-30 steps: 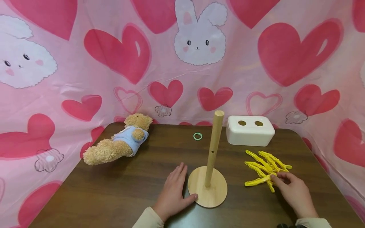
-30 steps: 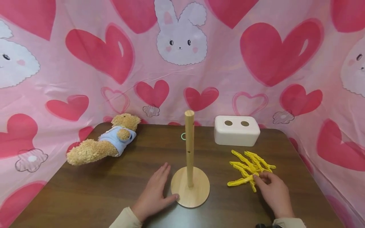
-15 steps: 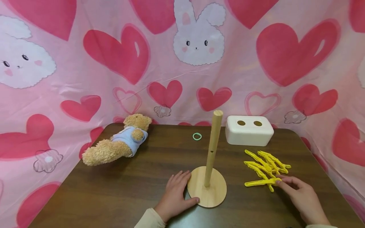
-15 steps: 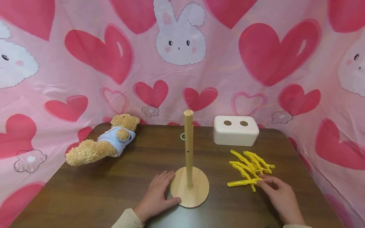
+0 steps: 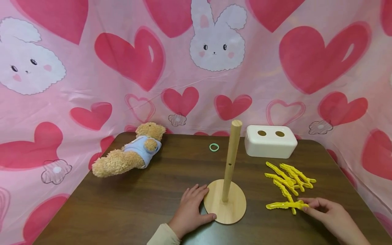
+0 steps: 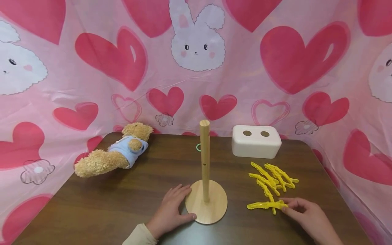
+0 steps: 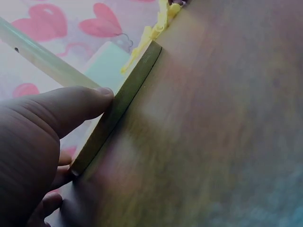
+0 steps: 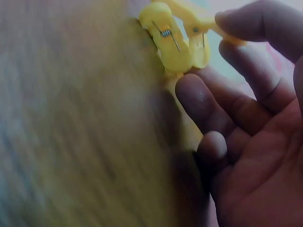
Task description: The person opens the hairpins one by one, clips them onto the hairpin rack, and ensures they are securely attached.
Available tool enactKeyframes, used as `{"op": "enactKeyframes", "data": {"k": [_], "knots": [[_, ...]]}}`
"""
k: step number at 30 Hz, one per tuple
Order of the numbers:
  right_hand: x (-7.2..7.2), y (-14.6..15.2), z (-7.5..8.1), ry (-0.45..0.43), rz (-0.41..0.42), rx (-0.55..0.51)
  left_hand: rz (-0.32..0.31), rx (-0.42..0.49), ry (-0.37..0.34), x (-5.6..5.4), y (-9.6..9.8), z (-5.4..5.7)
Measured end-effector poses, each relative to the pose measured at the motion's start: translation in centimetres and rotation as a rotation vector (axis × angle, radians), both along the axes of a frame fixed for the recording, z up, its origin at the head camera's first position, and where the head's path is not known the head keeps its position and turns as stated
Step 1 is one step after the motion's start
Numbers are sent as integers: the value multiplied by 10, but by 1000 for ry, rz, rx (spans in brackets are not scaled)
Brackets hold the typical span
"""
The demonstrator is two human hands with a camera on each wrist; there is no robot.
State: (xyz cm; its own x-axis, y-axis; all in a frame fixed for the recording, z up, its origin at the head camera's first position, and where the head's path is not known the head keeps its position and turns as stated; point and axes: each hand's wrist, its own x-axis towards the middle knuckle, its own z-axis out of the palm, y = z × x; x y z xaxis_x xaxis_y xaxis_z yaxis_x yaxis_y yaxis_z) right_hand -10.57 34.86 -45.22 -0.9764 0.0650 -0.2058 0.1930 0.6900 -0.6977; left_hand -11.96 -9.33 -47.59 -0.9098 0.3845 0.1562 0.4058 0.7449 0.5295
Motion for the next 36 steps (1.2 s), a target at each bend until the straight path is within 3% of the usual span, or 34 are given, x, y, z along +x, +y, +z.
{"op": "enactKeyframes", "data": {"k": [4, 9, 20, 27, 36], "knots": [[4, 1, -2, 41, 39, -10, -1, -4, -2, 0, 0, 1], [7, 2, -3, 16, 73, -80, -7, -4, -1, 0, 0, 2], [10, -15, -1, 32, 39, -89, -2, -14, 11, 1, 0, 2], [13, -43, 0, 219, 44, -65, 2, -15, -4, 2, 1, 4], [16, -84, -3, 458, 102, -148, 7, -17, -12, 1, 1, 4]]}}
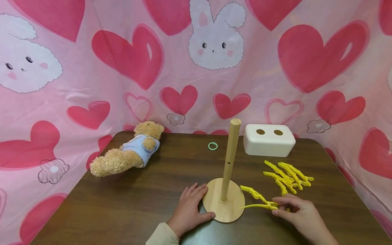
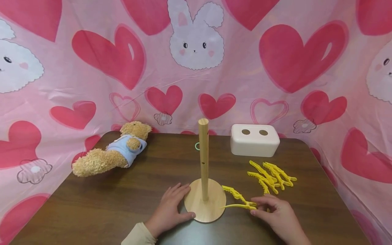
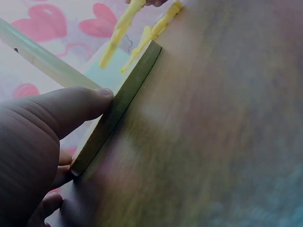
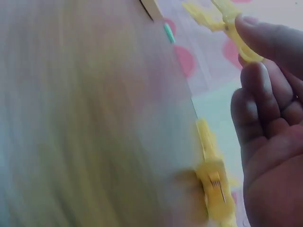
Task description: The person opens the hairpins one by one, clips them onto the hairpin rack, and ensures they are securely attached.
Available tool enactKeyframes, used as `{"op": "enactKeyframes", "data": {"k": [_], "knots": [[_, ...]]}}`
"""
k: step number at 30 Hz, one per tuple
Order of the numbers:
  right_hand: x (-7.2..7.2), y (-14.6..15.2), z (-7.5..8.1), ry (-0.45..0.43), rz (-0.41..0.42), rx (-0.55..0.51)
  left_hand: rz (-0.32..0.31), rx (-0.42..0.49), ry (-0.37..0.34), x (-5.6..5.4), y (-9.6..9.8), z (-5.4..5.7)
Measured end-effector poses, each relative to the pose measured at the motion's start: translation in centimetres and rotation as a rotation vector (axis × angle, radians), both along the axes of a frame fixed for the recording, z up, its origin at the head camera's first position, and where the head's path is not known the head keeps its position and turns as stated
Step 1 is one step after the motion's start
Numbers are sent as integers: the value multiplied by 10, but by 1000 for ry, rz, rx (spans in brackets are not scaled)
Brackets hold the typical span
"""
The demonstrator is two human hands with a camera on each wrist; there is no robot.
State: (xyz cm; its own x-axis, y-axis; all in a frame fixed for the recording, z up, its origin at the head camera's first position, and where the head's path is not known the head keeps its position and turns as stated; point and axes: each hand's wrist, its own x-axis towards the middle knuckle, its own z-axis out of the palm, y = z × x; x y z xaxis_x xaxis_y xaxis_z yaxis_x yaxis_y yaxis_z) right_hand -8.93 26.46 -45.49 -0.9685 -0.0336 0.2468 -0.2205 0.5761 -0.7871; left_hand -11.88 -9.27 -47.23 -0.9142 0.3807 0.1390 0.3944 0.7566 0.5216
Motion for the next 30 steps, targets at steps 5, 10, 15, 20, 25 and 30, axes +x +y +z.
{"op": "enactKeyframes", "data": {"k": [5, 10, 15, 20, 25, 30], "knots": [[-1, -17, 0, 3, 26, -75, 4, 0, -1, 0, 0, 2], [-4, -32, -3, -6, 60, -129, 6, 4, -9, -1, -1, 2], [-9, -44, -10, -10, 87, -169, 5, 1, -21, -1, -2, 2], [-12, -56, -15, -20, 122, -226, 3, -6, -26, 0, -2, 2], [-15, -68, -17, -21, 112, -241, -3, 0, -24, 0, -1, 3], [-19, -78, -20, -39, 114, -267, -4, -1, -22, 1, -1, 4]]}}
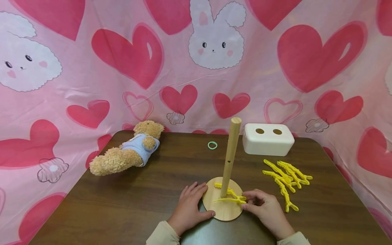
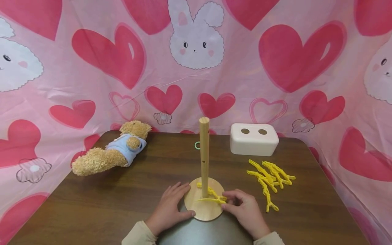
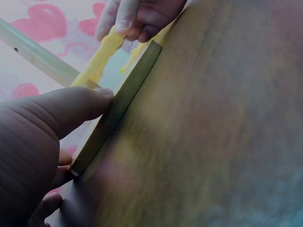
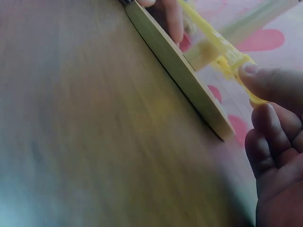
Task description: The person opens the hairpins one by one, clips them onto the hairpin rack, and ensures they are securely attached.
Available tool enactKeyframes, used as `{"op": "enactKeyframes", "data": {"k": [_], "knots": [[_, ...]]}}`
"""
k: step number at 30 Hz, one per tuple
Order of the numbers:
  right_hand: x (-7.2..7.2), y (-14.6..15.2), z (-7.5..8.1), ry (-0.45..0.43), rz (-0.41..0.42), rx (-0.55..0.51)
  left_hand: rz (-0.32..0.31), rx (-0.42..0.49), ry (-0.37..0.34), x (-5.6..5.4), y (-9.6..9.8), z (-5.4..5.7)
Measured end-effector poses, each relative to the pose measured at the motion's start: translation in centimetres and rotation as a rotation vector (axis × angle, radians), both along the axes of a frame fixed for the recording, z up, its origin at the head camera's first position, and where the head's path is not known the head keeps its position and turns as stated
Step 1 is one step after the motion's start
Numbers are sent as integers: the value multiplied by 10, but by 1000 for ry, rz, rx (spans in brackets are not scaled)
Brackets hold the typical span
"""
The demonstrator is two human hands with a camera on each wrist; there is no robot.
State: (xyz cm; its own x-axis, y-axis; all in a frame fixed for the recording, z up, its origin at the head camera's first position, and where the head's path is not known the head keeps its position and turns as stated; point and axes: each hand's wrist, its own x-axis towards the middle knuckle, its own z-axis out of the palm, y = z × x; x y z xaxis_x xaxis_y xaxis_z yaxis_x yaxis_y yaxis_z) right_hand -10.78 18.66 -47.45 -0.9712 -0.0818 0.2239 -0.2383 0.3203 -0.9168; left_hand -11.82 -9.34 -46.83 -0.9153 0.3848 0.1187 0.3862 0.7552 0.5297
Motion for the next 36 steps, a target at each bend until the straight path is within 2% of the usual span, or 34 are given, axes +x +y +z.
{"op": "enactKeyframes", "data": {"k": [4, 9, 18, 25, 30, 36], "knots": [[-2, -4, 1, -62, 3, 0, 1, -1, -3, 0, 0, 0], [-4, -3, 4, -140, 52, 35, 2, -6, -6, -1, 1, -1], [-4, -2, 4, -127, 93, 52, -40, -75, -31, 0, 1, 1], [-6, -5, 6, -207, 32, 66, -23, -110, -34, -2, 3, -1], [-11, -8, 8, -221, -29, 72, -17, -113, -38, -9, 5, -3], [-19, -7, 5, -221, -45, 49, -10, -123, -33, -19, 9, -8]]}}
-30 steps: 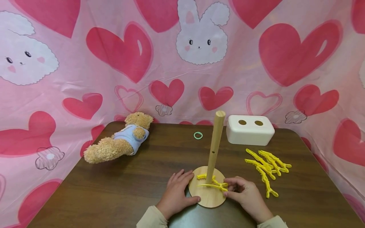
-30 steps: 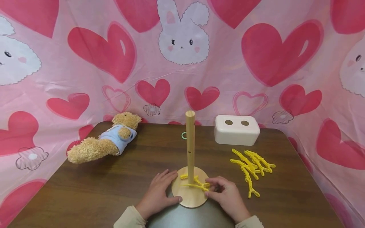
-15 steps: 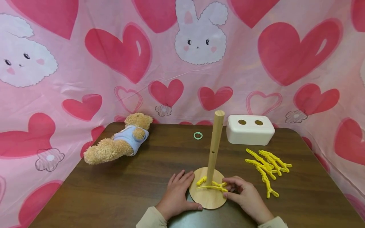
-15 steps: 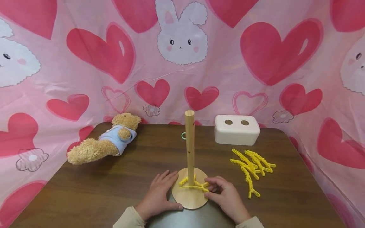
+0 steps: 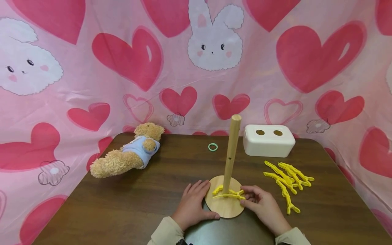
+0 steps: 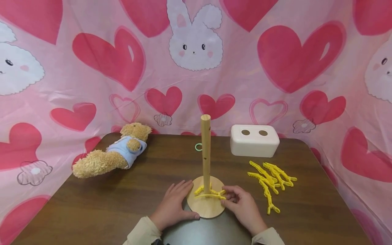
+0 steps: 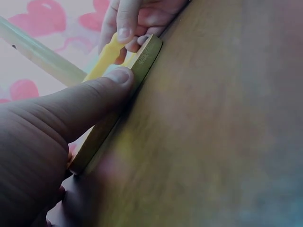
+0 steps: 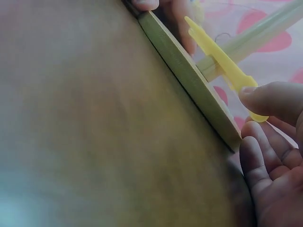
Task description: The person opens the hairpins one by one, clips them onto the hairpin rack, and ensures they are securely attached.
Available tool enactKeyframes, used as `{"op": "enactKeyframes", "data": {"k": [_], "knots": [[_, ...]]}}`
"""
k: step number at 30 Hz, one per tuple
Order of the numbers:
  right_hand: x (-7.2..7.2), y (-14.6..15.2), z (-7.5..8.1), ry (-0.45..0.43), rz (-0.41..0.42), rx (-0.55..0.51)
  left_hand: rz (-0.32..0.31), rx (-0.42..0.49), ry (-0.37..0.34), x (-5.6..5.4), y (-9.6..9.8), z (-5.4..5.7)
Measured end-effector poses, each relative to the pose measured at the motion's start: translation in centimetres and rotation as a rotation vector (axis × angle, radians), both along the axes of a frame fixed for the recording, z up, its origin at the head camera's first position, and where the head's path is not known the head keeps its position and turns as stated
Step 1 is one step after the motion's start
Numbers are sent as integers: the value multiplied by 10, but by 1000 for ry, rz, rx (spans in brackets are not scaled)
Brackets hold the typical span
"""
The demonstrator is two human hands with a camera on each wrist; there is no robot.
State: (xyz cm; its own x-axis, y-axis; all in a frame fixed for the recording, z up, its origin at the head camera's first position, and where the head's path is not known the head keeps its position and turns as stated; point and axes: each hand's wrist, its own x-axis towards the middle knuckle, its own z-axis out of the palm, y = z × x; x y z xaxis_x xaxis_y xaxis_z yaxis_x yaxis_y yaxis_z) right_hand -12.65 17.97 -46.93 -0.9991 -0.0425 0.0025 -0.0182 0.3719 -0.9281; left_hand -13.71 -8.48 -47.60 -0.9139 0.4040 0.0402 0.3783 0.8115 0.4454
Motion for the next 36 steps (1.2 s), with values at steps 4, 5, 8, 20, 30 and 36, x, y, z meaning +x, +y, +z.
{"op": "enactKeyframes", "data": {"k": [4, 5, 8, 20, 30, 36], "knots": [[-2, 1, -1, -22, -13, 0, 4, 4, -4, -1, 2, -1], [-2, 1, -2, -28, -15, 1, 4, 5, -5, -1, 2, -1], [-2, 1, -2, -45, -25, -1, 3, 11, -9, -1, 2, 0], [2, 2, -1, -33, -28, -36, 2, 19, 4, 1, 1, 1], [9, 10, 2, -54, -81, -5, 1, 37, -7, 0, 1, 1], [14, 16, 2, -64, -94, 21, 4, 32, -10, -2, 1, 1]]}}
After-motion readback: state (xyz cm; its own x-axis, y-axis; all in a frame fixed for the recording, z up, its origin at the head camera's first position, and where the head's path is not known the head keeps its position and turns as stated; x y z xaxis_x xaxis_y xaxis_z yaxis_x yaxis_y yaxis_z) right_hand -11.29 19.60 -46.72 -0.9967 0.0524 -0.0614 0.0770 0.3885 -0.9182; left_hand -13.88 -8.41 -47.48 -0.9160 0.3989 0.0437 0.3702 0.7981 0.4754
